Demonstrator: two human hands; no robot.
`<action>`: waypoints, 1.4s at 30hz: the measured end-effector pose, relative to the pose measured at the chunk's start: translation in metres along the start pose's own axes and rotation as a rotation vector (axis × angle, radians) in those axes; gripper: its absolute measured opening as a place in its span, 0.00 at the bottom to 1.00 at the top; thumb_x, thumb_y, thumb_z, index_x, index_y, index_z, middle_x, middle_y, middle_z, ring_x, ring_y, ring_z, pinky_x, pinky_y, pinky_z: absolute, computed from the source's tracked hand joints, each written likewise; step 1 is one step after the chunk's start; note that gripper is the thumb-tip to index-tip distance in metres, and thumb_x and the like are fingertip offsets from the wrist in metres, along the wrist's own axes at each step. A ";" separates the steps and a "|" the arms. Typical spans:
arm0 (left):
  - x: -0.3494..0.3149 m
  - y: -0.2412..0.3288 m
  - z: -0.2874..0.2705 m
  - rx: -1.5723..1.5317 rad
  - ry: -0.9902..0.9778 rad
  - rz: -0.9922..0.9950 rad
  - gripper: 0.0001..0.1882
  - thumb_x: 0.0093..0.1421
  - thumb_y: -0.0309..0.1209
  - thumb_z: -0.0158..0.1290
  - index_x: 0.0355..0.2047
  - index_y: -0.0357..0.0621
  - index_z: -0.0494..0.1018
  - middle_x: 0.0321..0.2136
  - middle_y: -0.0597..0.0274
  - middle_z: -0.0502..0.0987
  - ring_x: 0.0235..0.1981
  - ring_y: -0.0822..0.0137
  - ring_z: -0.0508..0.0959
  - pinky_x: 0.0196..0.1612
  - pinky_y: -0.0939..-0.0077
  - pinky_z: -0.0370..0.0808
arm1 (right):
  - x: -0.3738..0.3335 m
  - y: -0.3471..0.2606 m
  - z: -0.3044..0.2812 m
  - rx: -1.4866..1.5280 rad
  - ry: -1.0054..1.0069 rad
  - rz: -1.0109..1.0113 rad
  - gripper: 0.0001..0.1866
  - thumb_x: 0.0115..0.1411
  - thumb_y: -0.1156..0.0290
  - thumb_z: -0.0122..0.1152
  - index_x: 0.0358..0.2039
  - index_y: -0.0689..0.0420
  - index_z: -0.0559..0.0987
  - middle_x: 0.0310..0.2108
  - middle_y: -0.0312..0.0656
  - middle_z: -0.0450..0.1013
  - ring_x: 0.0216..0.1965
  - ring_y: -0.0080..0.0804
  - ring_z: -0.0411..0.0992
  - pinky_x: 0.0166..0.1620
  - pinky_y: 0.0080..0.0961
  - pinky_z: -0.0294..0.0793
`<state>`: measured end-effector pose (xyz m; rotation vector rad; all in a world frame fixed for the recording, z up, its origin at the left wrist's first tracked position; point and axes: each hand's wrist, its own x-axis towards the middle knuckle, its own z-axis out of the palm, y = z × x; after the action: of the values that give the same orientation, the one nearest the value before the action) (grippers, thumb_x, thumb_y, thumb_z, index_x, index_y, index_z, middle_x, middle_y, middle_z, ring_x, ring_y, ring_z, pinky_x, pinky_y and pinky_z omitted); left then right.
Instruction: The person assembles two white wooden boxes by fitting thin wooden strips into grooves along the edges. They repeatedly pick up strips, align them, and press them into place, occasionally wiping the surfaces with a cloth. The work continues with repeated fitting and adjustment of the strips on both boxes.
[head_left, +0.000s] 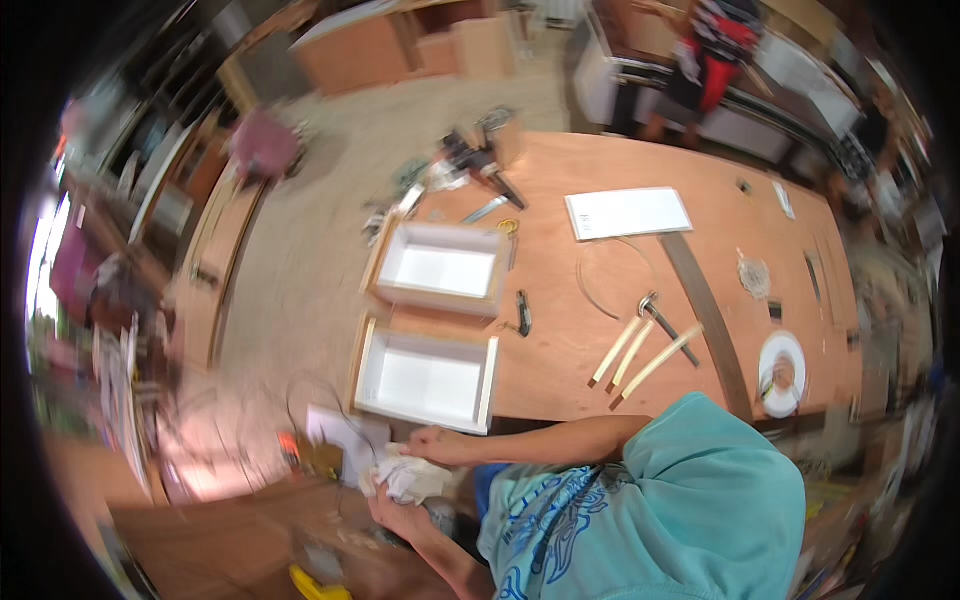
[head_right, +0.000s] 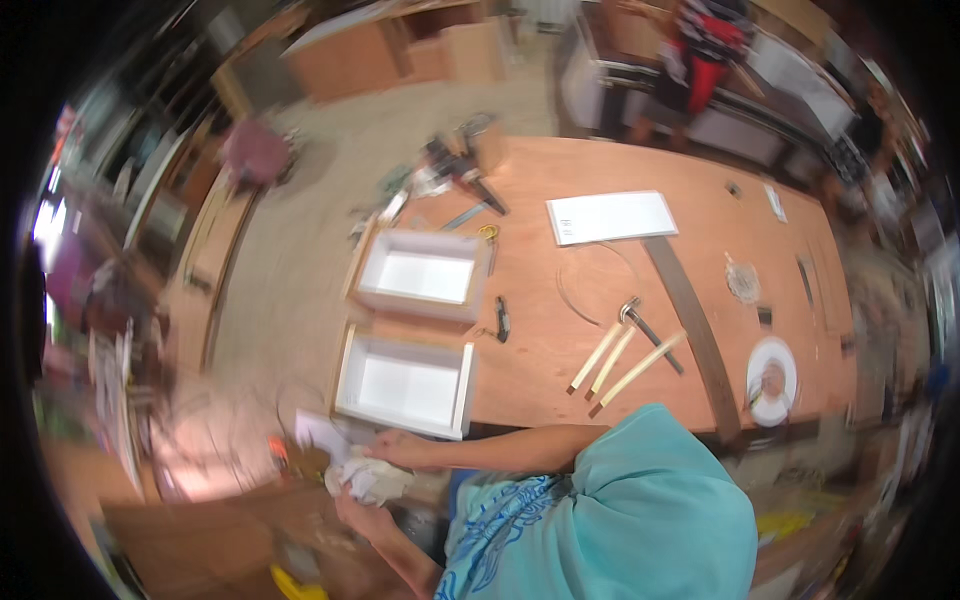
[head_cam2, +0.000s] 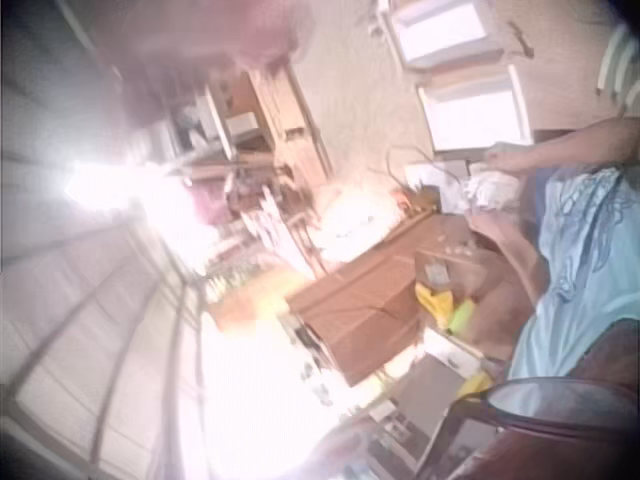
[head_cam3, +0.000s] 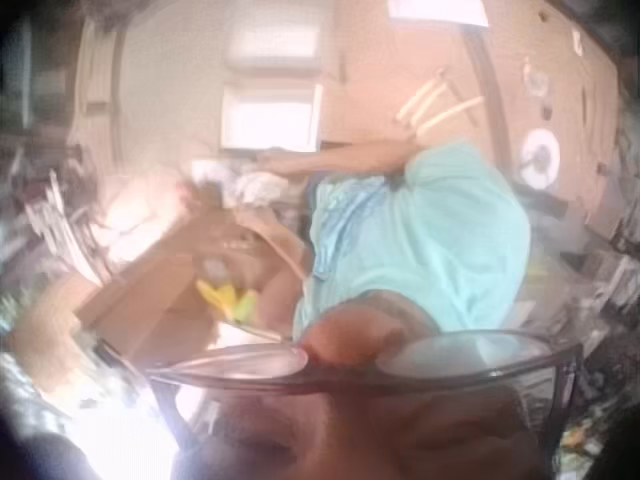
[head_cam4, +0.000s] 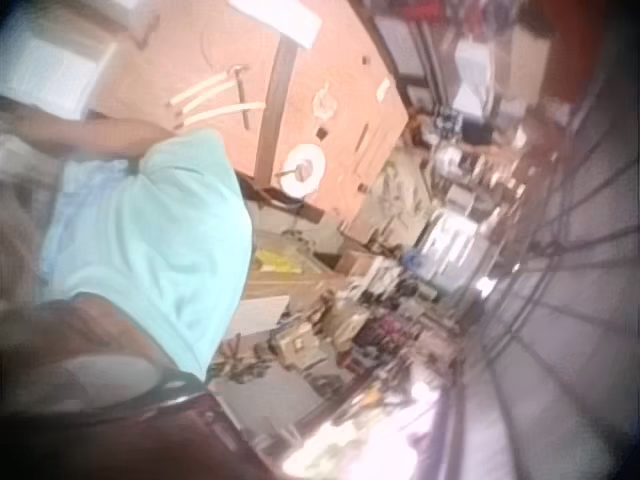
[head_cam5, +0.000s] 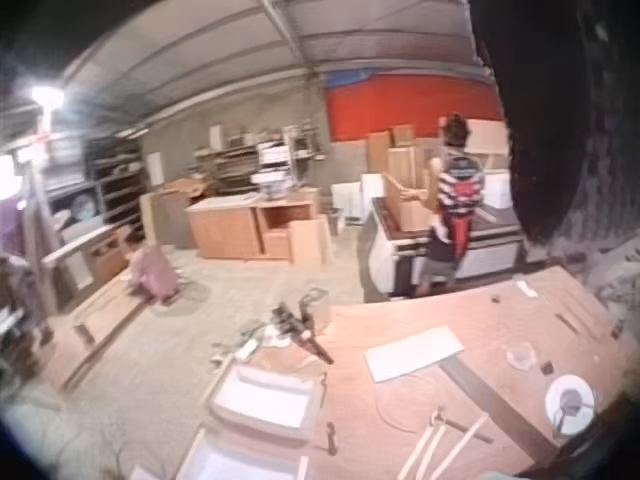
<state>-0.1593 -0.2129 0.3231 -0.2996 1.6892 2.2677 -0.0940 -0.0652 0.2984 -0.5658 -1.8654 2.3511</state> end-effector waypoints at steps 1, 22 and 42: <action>0.017 -0.005 0.009 -0.039 -0.025 -0.076 0.17 0.59 0.27 0.56 0.47 0.31 0.71 0.42 0.47 0.76 0.41 0.53 0.78 0.45 0.63 0.78 | -0.012 0.005 -0.023 0.012 -0.025 0.016 0.21 0.63 0.52 0.56 0.27 0.59 0.76 0.23 0.34 0.69 0.28 0.23 0.64 0.34 0.23 0.67; -0.006 -0.044 0.219 0.251 -1.006 -0.412 0.14 0.57 0.22 0.55 0.44 0.37 0.69 0.40 0.56 0.77 0.40 0.67 0.78 0.43 0.73 0.77 | -0.120 -0.027 -0.156 0.744 0.749 -0.512 0.14 0.55 0.77 0.65 0.42 0.60 0.74 0.38 0.39 0.75 0.41 0.28 0.74 0.47 0.27 0.75; 0.254 0.087 0.082 0.554 -0.511 0.074 0.12 0.53 0.28 0.62 0.34 0.31 0.77 0.28 0.60 0.79 0.29 0.71 0.76 0.36 0.77 0.71 | 0.218 -0.053 0.060 0.463 0.438 -0.033 0.21 0.65 0.65 0.57 0.55 0.60 0.69 0.49 0.41 0.72 0.50 0.29 0.70 0.52 0.29 0.71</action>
<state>-0.4269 -0.1293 0.3387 0.4320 1.9417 1.6198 -0.3245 -0.0430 0.3100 -0.8852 -1.0965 2.2829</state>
